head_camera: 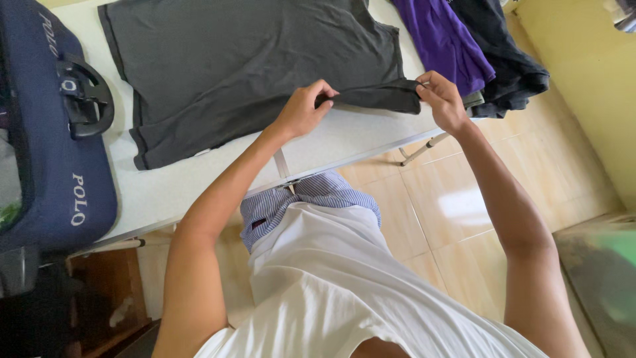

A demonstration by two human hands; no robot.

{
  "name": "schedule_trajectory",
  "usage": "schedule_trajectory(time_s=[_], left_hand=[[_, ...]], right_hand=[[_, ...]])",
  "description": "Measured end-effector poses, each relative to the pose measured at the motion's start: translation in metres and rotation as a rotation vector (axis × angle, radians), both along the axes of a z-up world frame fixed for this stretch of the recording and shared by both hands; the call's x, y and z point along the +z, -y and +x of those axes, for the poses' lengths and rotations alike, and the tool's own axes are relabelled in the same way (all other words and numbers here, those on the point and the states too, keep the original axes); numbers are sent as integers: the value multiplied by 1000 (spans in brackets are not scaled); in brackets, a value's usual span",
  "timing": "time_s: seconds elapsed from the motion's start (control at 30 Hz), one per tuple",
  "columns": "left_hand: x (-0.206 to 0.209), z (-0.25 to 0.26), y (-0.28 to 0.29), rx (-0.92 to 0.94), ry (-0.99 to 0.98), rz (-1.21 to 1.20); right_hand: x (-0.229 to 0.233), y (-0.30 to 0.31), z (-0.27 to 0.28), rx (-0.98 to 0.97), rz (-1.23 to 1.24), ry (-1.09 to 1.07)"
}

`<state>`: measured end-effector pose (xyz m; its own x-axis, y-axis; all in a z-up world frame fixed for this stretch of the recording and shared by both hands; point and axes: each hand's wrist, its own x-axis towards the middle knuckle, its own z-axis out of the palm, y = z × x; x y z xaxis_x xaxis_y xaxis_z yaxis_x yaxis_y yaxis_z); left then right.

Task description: The person moves a grey t-shirt in a blue bag and then folds a black t-shirt on a white table by spreading it out and smoothing it with their hands.

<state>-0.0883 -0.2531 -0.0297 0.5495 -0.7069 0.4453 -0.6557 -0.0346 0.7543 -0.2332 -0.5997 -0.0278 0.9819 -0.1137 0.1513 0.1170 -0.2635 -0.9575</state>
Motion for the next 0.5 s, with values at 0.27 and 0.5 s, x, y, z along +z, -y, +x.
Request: schedule_trajectory(time_s=[0.27, 0.5], left_hand=[[10, -28, -16, -156, 272, 147], [22, 13, 10, -38, 102, 156]], right_hand=[[57, -11, -36, 227, -574, -451], [48, -4, 2, 104, -549, -333]])
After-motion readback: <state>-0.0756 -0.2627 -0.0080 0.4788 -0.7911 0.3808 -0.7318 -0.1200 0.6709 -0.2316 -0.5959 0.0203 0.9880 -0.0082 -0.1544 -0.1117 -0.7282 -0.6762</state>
